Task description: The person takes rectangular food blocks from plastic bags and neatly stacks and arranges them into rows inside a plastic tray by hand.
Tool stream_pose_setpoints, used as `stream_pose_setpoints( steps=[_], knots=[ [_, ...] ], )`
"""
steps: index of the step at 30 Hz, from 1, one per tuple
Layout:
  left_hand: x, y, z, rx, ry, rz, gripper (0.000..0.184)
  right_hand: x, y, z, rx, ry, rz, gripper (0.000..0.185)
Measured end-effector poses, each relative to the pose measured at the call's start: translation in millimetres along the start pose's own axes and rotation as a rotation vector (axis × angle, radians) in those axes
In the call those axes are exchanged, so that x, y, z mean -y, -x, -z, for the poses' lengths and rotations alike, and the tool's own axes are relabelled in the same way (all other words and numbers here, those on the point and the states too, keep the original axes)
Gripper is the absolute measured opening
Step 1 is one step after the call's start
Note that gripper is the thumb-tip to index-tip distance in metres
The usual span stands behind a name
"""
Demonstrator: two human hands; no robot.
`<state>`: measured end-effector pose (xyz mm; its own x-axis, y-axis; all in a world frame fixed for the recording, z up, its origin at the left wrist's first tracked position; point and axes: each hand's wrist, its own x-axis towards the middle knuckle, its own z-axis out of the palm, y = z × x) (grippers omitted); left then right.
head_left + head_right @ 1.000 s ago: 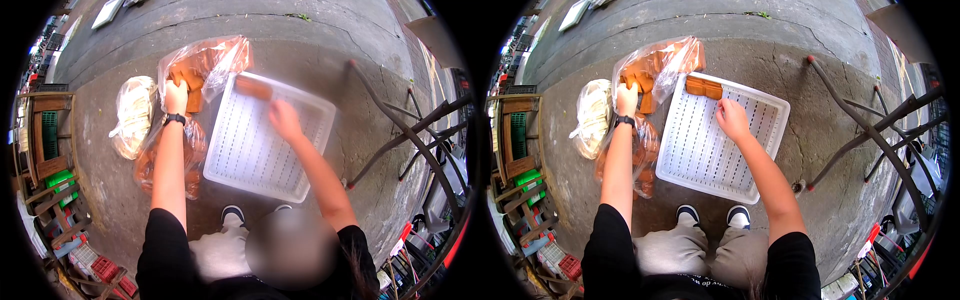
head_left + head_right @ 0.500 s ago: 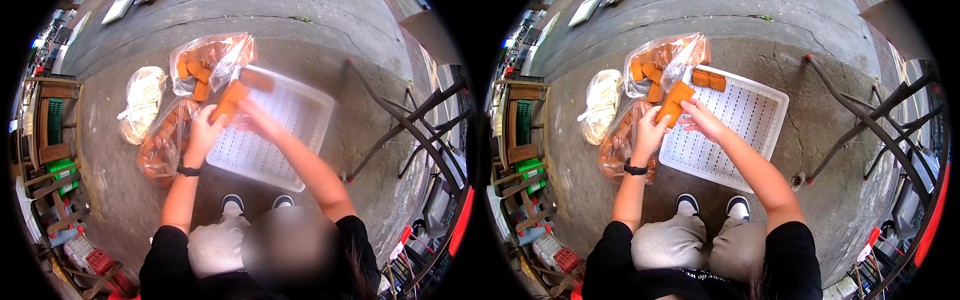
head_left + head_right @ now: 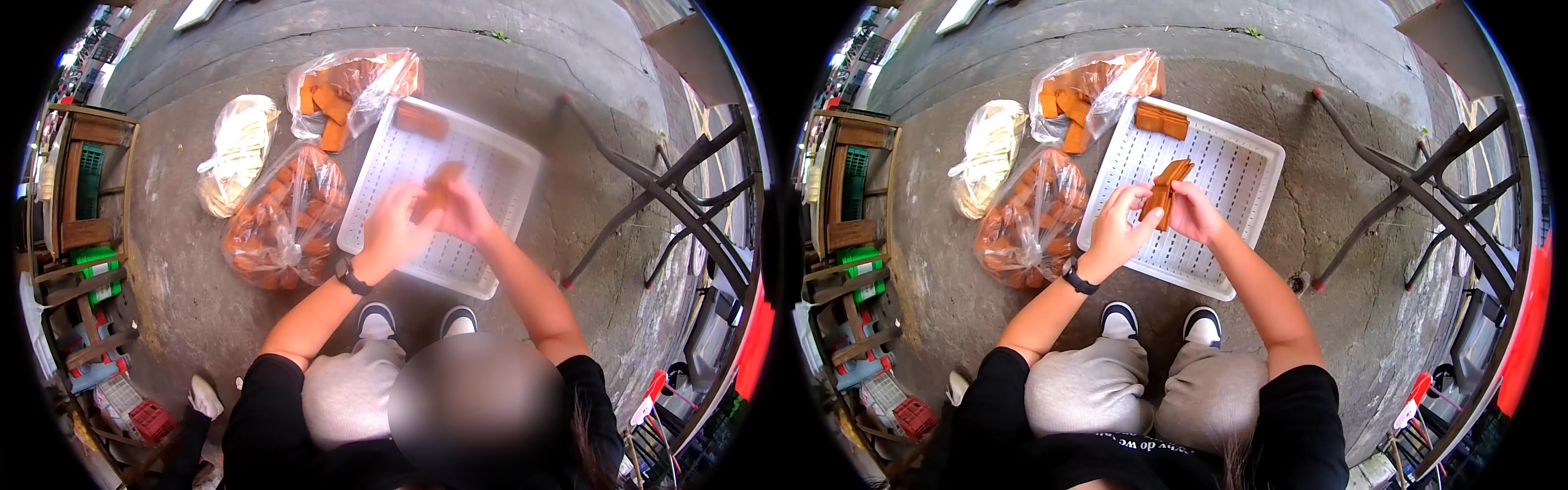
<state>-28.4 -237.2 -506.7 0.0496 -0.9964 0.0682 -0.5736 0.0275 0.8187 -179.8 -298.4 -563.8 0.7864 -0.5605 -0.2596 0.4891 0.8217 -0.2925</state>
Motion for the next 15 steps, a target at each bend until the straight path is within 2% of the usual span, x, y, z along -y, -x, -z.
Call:
stream_pose_setpoints(
  steps=[2, 5, 6, 9, 13, 15],
  knots=[
    [7.9, -1.1, 1.1, 0.106, 0.213, 0.189, 0.044, -1.7, 0.8, -1.9, -0.029, 0.109, -0.028, 0.035],
    [55.8, -3.0, -15.5, 0.189, 0.377, 0.233, 0.051, -10.6, -7.7, 3.4, -0.128, 0.329, -0.029, 0.035],
    [54.5, -5.0, -9.9, 0.272, 0.593, 0.401, 0.057, -10.9, -7.9, 3.2, -0.163, 0.433, -0.072, 0.037],
    [55.3, -3.8, 6.2, 0.355, 0.72, 0.572, 0.058, -12.8, -11.4, -1.7, -0.168, 0.55, -0.153, 0.04],
    [65.6, 4.9, 12.3, 0.446, 1.005, 0.618, 0.052, -18.5, -12.5, -12.7, -0.189, 0.652, -0.179, 0.045],
    [70.4, 7.9, 12.3, 0.427, 1.07, 0.633, 0.051, -22.1, -17.0, -6.7, -0.182, 0.717, -0.168, 0.051]
  ],
)
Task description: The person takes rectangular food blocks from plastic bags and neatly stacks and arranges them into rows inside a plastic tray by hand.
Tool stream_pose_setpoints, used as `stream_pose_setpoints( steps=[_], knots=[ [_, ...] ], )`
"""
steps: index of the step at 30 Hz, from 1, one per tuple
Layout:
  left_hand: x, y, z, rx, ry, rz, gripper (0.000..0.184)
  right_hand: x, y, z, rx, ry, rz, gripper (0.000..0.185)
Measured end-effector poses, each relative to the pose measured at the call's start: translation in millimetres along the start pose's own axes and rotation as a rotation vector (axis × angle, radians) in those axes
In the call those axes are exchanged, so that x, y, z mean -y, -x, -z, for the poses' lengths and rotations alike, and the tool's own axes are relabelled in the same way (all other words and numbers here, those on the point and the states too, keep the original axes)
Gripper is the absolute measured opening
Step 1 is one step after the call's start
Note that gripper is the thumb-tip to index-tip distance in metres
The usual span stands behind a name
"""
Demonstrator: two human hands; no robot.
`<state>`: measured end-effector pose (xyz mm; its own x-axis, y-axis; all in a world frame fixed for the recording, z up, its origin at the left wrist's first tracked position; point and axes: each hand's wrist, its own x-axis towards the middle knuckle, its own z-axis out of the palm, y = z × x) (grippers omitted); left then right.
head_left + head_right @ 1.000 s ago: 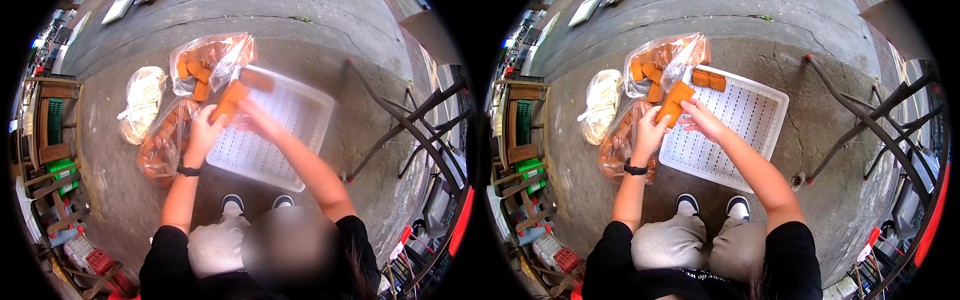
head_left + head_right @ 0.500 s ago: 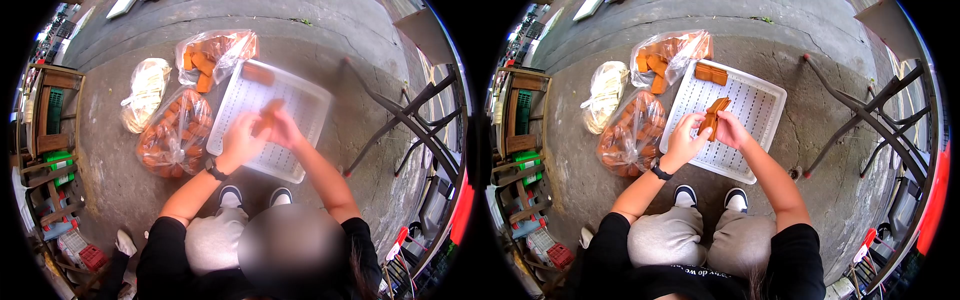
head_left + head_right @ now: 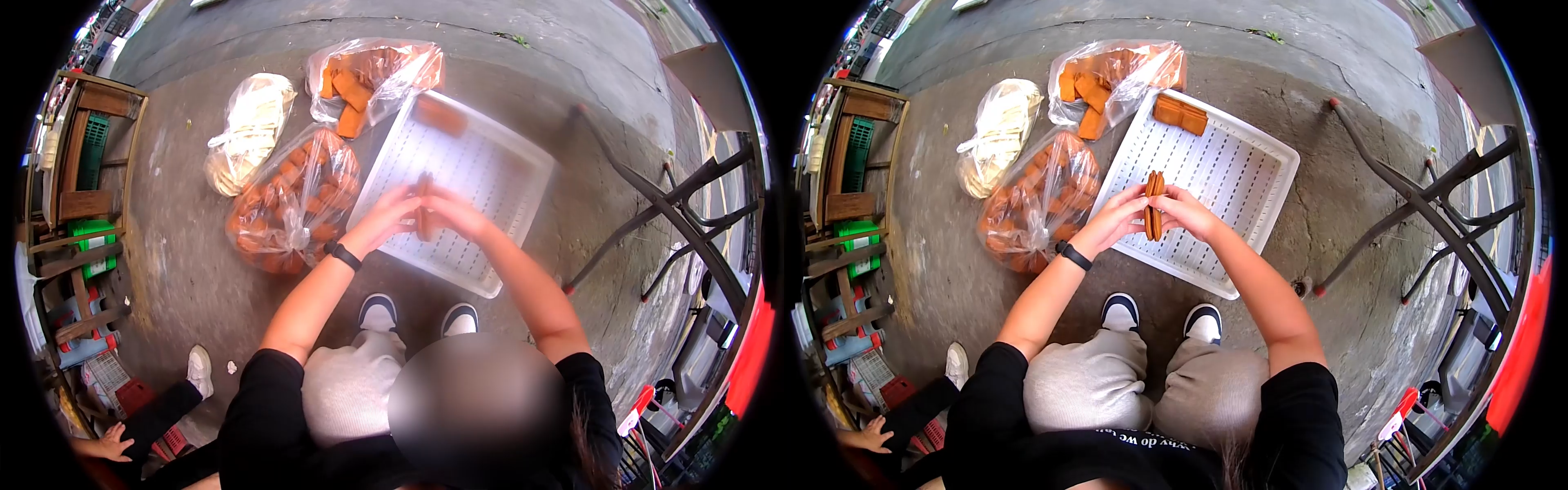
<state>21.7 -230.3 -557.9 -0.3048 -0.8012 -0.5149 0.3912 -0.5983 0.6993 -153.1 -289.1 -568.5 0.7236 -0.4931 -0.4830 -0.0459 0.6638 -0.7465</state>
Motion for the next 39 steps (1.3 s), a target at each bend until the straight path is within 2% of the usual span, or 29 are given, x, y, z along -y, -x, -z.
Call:
stream_pose_setpoints(
  steps=[5, 9, 12, 13, 16, 17, 19, 21, 23, 26, 27, 30, 31, 34, 35, 38, 39],
  knots=[
    [1.4, -2.2, 4.7, 0.01, 0.142, -0.044, 0.049, 2.9, -12.3, 3.8, -0.041, 0.153, 0.033, 0.055],
    [6.1, -10.4, 10.5, -0.101, 0.161, -0.121, 0.05, 10.1, -14.7, -1.3, -0.098, 0.228, 0.07, 0.053],
    [3.0, -8.3, 19.0, -0.046, 0.207, -0.029, 0.047, 16.2, -15.0, -2.5, -0.057, 0.265, 0.082, 0.049],
    [-8.3, -3.4, 9.7, 0.007, 0.168, -0.075, 0.042, 17.6, -15.5, -3.2, -0.03, 0.266, 0.081, 0.047],
    [0.8, -8.2, 28.1, 0.067, 0.228, 0.078, 0.04, 14.3, -16.1, -2.4, 0.005, 0.2, 0.026, 0.041],
    [6.2, -9.6, 29.7, 0.033, 0.233, 0.099, 0.044, 10.1, -17.3, 1.9, 0.039, 0.078, -0.029, 0.04],
    [10.9, -9.2, 37.6, 0.107, 0.367, 0.109, 0.048, 5.4, -18.0, 8.7, 0.103, -0.164, -0.137, 0.037],
    [8.1, -5.2, 39.7, 0.152, 0.503, 0.132, 0.053, 13.0, -12.5, 10.8, 0.082, -0.187, -0.132, 0.036],
    [9.6, -5.7, 40.8, 0.092, 0.466, 0.096, 0.054, 16.5, -10.5, 16.6, 0.068, -0.175, -0.161, 0.033],
    [8.2, -6.5, 41.0, 0.05, 0.458, 0.053, 0.053, 13.9, -10.8, 21.0, -0.116, -0.106, -0.154, 0.032],
    [7.5, -6.8, 41.2, 0.043, 0.464, 0.041, 0.053, 13.3, -10.7, 26.8, -0.079, -0.15, -0.157, 0.036],
    [8.3, -8.1, 43.5, 0.031, 0.465, 0.004, 0.043, 10.8, -9.5, 36.9, -0.154, -0.089, -0.134, 0.045],
    [9.2, -7.9, 42.4, -0.021, 0.411, -0.039, 0.04, 11.8, -7.3, 36.3, -0.249, 0.079, -0.081, 0.054],
    [11.8, -7.3, 39.4, -0.114, 0.314, -0.124, 0.032, 0.1, -17.0, 42.8, -0.54, 0.323, 0.059, 0.059],
    [12.5, -6.9, 40.5, -0.103, 0.325, -0.126, 0.031, 2.4, -21.5, 51.4, -0.477, 0.278, 0.0, 0.052],
    [12.2, -5.7, 39.7, -0.118, 0.335, -0.131, 0.03, -11.9, -40.2, 77.1, -0.468, 0.224, 0.043, 0.043],
    [12.3, -5.7, 38.1, -0.131, 0.336, -0.131, 0.03, -0.4, -37.1, 65.3, -0.535, 0.235, 0.053, 0.034]
  ],
)
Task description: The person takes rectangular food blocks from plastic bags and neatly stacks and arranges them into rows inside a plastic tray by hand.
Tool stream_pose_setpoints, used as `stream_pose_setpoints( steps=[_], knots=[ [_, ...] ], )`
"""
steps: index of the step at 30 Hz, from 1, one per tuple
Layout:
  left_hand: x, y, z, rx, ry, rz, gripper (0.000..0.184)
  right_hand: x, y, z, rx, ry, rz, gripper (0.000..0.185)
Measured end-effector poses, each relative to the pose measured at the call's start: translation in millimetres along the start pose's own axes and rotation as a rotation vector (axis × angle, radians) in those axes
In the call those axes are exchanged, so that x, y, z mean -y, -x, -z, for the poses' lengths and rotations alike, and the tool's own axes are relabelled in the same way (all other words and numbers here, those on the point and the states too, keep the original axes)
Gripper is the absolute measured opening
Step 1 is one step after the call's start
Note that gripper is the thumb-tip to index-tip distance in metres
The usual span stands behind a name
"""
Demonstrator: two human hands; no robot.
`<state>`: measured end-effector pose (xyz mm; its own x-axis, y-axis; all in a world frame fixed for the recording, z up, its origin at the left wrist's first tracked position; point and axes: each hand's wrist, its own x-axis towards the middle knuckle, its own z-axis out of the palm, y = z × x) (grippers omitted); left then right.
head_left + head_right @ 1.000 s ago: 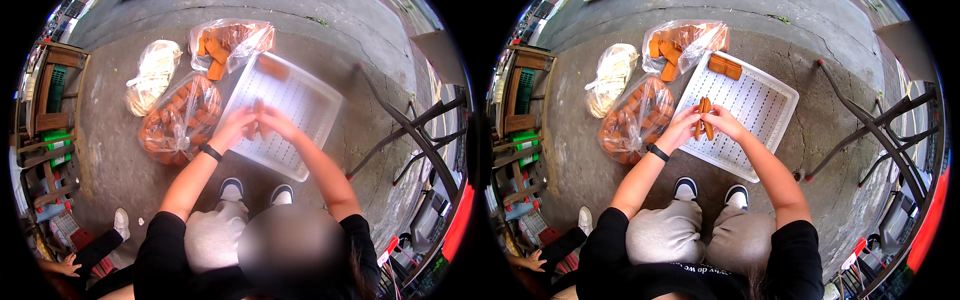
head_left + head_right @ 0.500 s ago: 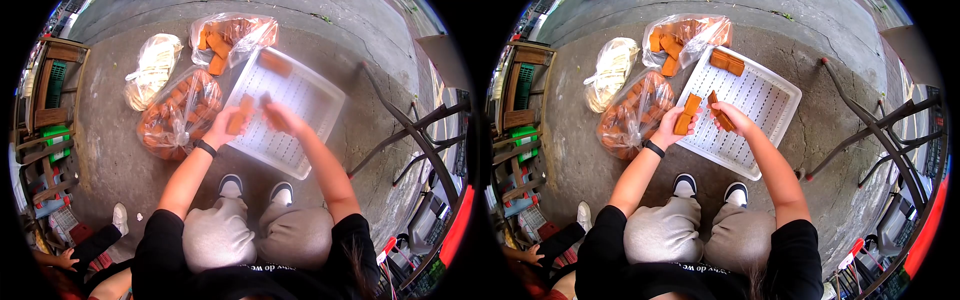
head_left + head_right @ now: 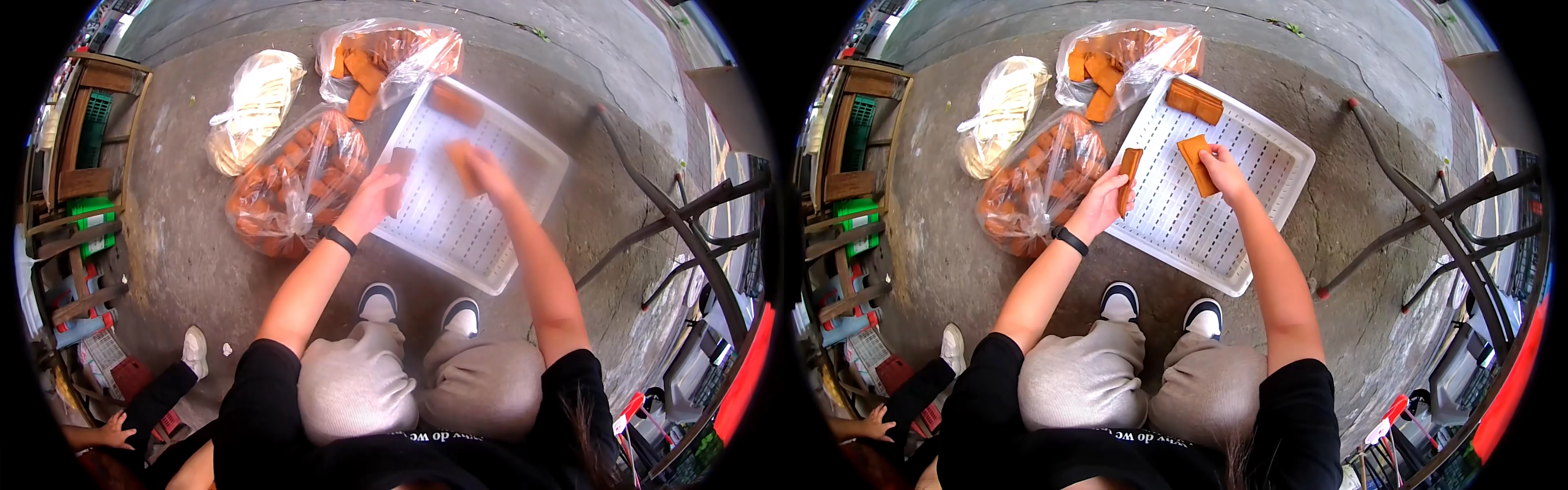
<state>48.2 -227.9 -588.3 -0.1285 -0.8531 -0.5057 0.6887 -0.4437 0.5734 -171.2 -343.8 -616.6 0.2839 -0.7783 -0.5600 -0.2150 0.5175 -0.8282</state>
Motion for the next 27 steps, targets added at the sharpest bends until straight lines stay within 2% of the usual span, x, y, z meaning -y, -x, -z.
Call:
stream_pose_setpoints(
  steps=[3, 7, 11, 12, 15, 17, 18, 19, 22, 23, 25, 27],
  knots=[
    [2.1, 0.3, -3.8, -0.066, 0.019, 0.013, 0.03, 9.1, -13.2, -4.6, -0.041, 0.214, 0.235, 0.033],
    [3.8, 7.4, -1.4, -0.032, 0.002, 0.036, 0.032, 36.5, -32.1, -18.8, -0.282, 0.897, 0.509, 0.025],
    [50.2, 4.0, 37.2, -0.202, 0.021, 0.049, 0.033, 38.9, -69.8, -23.5, -0.379, 1.03, 0.771, 0.02],
    [44.1, 15.3, 29.3, -0.214, -0.01, 0.115, 0.035, 35.5, -82.8, -23.3, -0.394, 1.096, 0.795, 0.02],
    [56.1, 30.7, 32.5, -0.111, 0.045, 0.149, 0.044, 39.2, -100.1, -29.8, -0.217, 1.285, 0.625, 0.019],
    [56.8, 44.8, 26.2, -0.148, -0.035, 0.09, 0.05, 34.3, -99.4, -32.5, -0.243, 1.39, 0.664, 0.018],
    [60.2, 44.1, 30.8, -0.15, -0.125, 0.067, 0.053, 36.0, -100.5, -34.9, -0.316, 1.427, 0.701, 0.019],
    [56.5, 56.0, 27.2, -0.123, -0.07, 0.067, 0.052, 33.0, -94.0, -41.2, -0.385, 1.456, 0.737, 0.02],
    [61.7, 60.1, 28.5, -0.11, -0.083, 0.022, 0.052, 47.6, -74.2, -56.8, -0.507, 1.577, 0.627, 0.028],
    [50.3, 66.6, 20.1, -0.167, -0.141, 0.043, 0.055, 49.8, -69.9, -61.7, -0.585, 1.653, 0.599, 0.031],
    [36.4, 72.5, 8.7, -0.159, -0.162, 0.018, 0.056, 53.2, -62.3, -66.5, -0.645, 1.602, 0.592, 0.036],
    [52.4, 54.2, 5.9, -0.188, -0.243, -0.063, 0.05, 40.4, -60.8, -55.1, -0.656, 1.429, 0.845, 0.036]
  ],
)
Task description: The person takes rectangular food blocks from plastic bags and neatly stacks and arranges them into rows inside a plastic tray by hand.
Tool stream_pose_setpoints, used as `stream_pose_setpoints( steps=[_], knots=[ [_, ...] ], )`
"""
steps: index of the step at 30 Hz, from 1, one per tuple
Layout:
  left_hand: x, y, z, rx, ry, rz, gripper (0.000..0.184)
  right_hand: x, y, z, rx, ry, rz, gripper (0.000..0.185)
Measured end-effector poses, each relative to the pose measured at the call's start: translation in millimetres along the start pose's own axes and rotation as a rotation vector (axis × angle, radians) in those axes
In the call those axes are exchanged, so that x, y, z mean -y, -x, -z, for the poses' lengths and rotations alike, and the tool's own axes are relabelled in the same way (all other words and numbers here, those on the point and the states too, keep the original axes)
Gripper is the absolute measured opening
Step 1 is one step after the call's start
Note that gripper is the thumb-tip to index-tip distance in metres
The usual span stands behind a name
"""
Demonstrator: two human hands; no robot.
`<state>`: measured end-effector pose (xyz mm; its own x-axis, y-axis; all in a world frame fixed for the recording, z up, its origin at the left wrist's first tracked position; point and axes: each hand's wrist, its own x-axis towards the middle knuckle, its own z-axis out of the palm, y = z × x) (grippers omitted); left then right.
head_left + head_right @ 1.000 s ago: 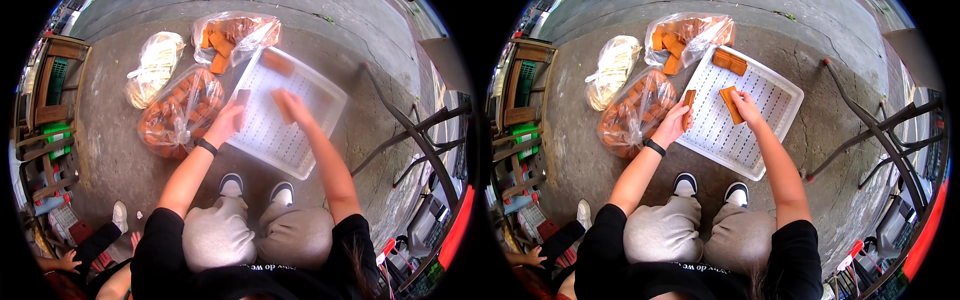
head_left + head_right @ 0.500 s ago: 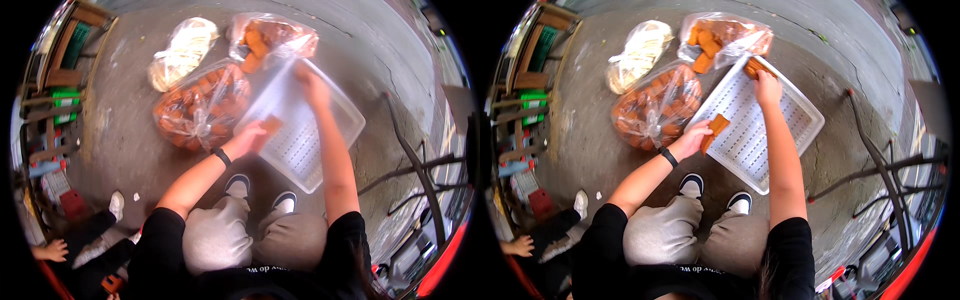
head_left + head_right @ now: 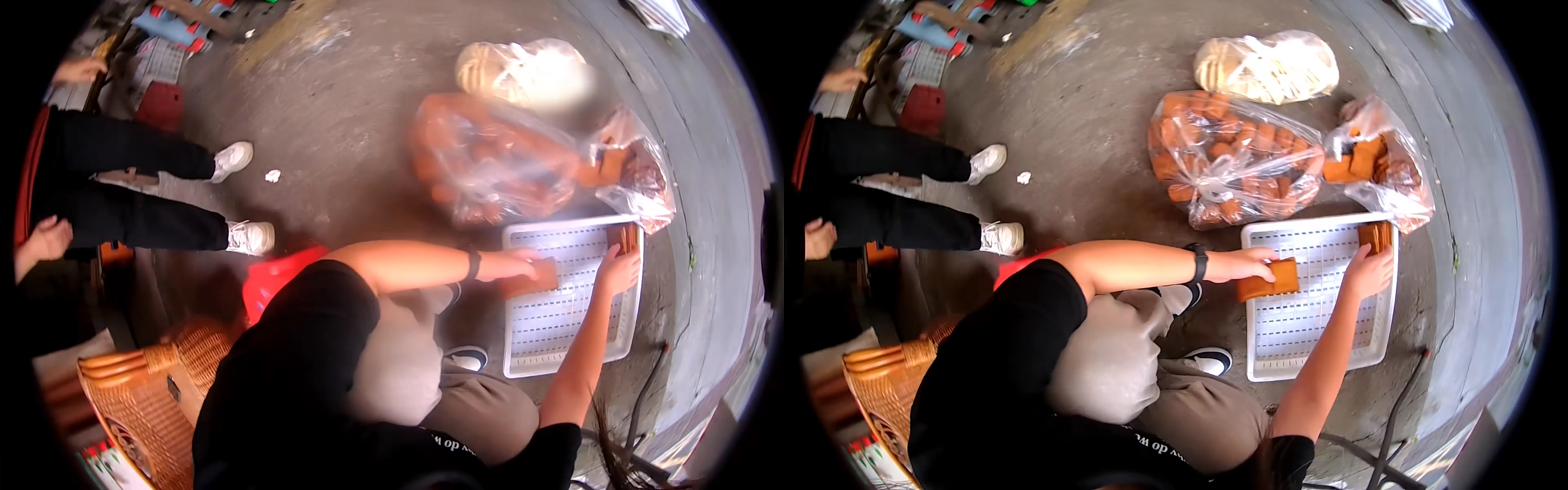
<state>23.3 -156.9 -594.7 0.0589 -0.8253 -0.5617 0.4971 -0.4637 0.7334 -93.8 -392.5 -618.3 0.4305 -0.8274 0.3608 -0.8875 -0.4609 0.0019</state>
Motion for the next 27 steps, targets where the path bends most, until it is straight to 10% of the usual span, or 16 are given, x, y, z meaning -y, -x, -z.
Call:
stream_pose_setpoints(
  steps=[4, 8, 12, 14, 17, 21, 25, 27],
  knots=[
    [-19.1, -8.7, -10.2, -0.099, 0.08, -0.228, 0.039, 23.8, 29.1, 14.2, 0.29, -0.917, -0.099, 0.036],
    [-25.3, -22.4, -10.2, -0.092, 0.174, -0.316, 0.035, 42.1, 51.6, 57.1, 1.065, -1.54, -0.471, 0.043],
    [-27.4, -23.3, 2.4, -0.11, -0.123, -0.388, 0.042, 68.1, 52.3, 96.2, 0.944, -1.715, -0.427, 0.027],
    [-80.1, 22.1, 9.7, -0.142, -0.219, -0.077, 0.045, 58.8, 49.6, 91.5, 0.933, -1.742, -0.37, 0.026],
    [-56.9, 68.1, 97.4, -0.327, -0.558, -0.358, 0.035, 35.3, 52.8, 80.0, 0.884, -1.825, -0.483, 0.026],
    [5.9, 219.8, 201.2, -0.687, -0.999, 0.057, 0.028, -8.9, 65.9, 68.4, 0.736, -2.03, -0.575, 0.03],
    [99.9, 369.7, 243.9, -0.443, -1.456, 0.472, 0.033, -34.3, 70.2, 75.2, 0.652, -1.98, -0.765, 0.032],
    [128.7, 398.2, 241.8, -0.649, -1.198, 0.798, 0.04, -44.0, 70.4, 71.7, 0.648, -1.929, -0.855, 0.033]
  ],
)
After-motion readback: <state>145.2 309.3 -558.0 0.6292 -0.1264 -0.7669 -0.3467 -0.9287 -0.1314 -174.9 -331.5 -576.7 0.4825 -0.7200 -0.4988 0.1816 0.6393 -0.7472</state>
